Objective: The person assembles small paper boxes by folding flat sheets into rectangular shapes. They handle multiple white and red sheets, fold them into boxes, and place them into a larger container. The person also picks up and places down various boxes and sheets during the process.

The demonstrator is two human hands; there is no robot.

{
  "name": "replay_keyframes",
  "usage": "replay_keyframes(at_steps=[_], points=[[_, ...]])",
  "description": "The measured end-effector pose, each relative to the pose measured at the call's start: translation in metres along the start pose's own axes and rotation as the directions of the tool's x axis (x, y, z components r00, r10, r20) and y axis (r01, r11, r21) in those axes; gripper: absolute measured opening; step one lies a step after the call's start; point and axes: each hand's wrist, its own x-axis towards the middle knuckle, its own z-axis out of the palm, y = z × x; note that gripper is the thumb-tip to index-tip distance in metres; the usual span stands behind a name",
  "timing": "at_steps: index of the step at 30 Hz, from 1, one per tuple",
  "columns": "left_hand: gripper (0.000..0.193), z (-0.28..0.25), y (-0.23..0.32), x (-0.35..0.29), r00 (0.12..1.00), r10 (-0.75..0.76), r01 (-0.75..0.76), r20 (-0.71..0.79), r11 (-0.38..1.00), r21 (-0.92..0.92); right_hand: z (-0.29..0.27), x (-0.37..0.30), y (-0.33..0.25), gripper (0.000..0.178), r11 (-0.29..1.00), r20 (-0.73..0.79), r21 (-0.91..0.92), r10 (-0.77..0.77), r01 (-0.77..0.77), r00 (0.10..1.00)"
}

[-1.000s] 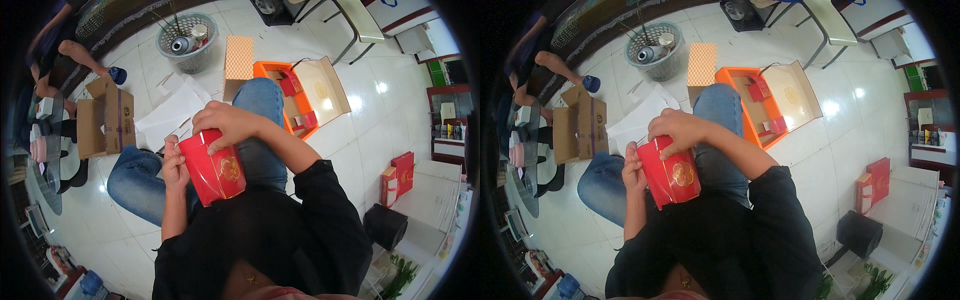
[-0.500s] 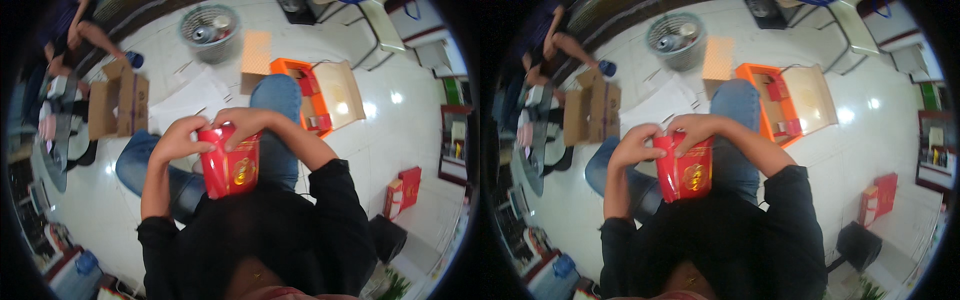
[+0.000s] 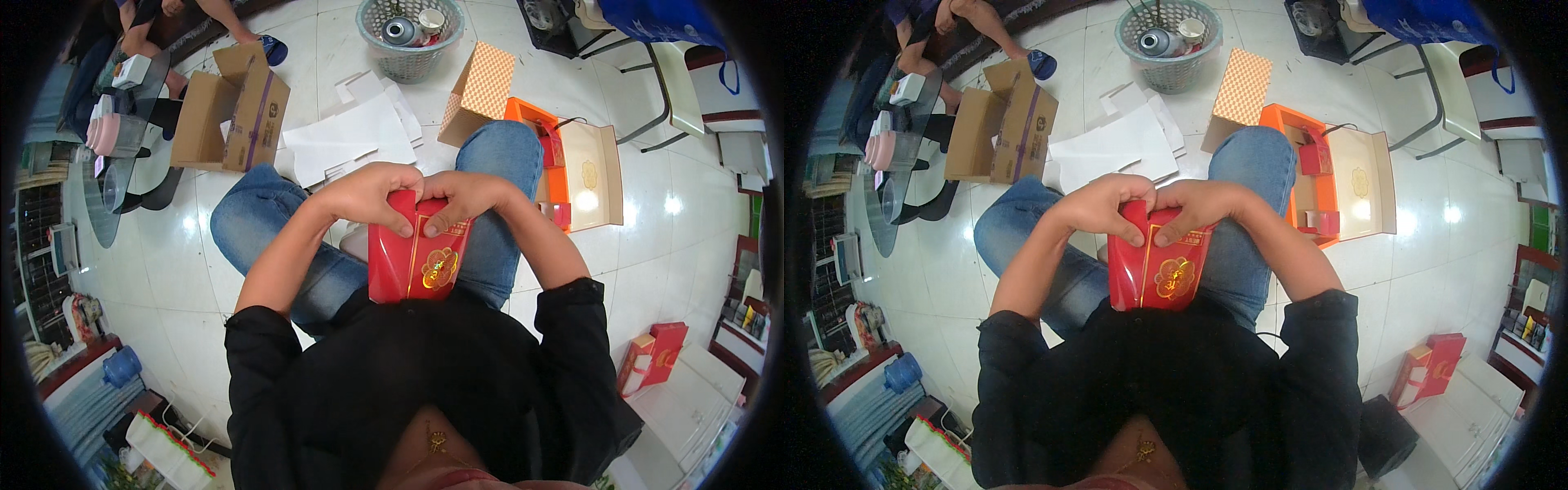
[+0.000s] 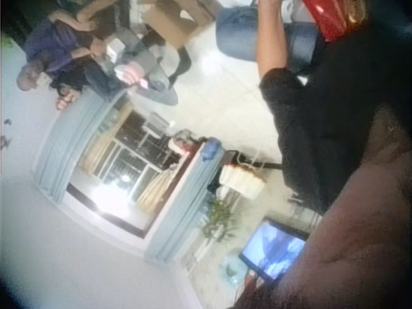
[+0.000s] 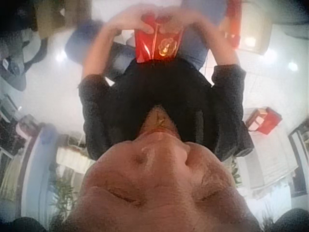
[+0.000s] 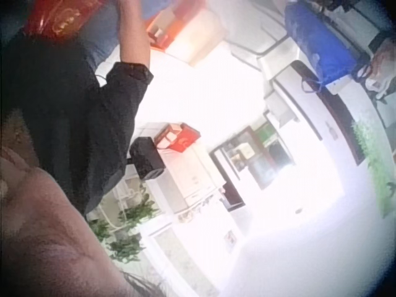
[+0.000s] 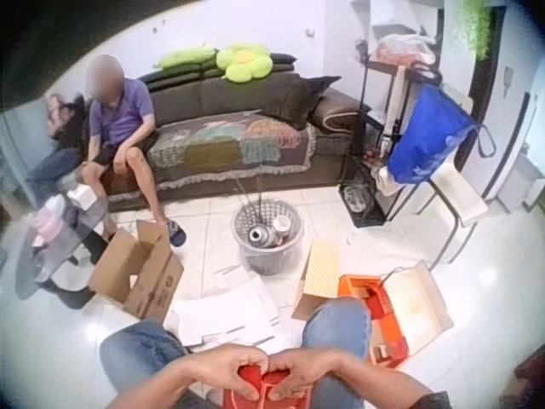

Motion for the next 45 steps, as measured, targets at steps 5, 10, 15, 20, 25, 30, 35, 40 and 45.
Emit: replay_keyframes(at_steps=[5,10,15,20,25,30,35,40,45], points=[[0.03,0.006,-0.007,-0.006,0.986,0.156,-0.165,-0.066,0.973,-0.16,-0.002,0.005,-0.004,0.038,0.996,0.003,-0.085,0.032,-0.031,0.999],[0.03,0.007,-0.008,-0.013,0.958,0.271,-0.285,-0.092,0.932,-0.226,-0.005,0.011,0.011,0.028,0.978,0.03,-0.131,-0.158,0.16,0.987],[0.029,-0.005,0.002,-0.027,0.952,0.278,-0.301,-0.126,0.923,-0.238,-0.009,0.007,0.026,0.021,0.991,-0.033,-0.044,-0.131,0.129,0.991],[0.034,-0.013,0.021,-0.024,0.982,0.148,-0.059,-0.116,0.83,0.554,-0.011,0.004,0.024,0.016,0.973,-0.165,-0.02,-0.231,0.231,0.959],[0.036,0.007,0.035,-0.027,0.985,0.156,-0.017,-0.074,0.509,0.861,-0.007,0.004,0.026,0.013,0.945,-0.265,-0.086,-0.326,0.314,0.908],[0.029,0.012,0.034,-0.027,0.994,0.102,-0.004,-0.043,0.418,0.908,0.003,-0.005,0.036,0.012,0.932,-0.403,-0.022,-0.338,0.361,0.85],[0.03,0.017,0.026,-0.036,0.971,0.183,0.069,-0.157,0.414,0.908,0.012,-0.011,0.054,0.016,0.883,-0.539,0.034,-0.379,0.469,0.752],[0.035,0.021,0.012,-0.03,0.96,-0.255,0.259,-0.112,0.666,0.7,0.02,-0.022,0.063,0.013,0.896,-0.633,0.015,-0.335,0.443,0.698],[0.03,0.005,0.008,-0.026,0.934,-0.32,0.266,0.159,0.92,0.287,0.02,-0.002,0.082,0.014,0.865,-0.547,-0.204,-0.489,0.459,0.679]])
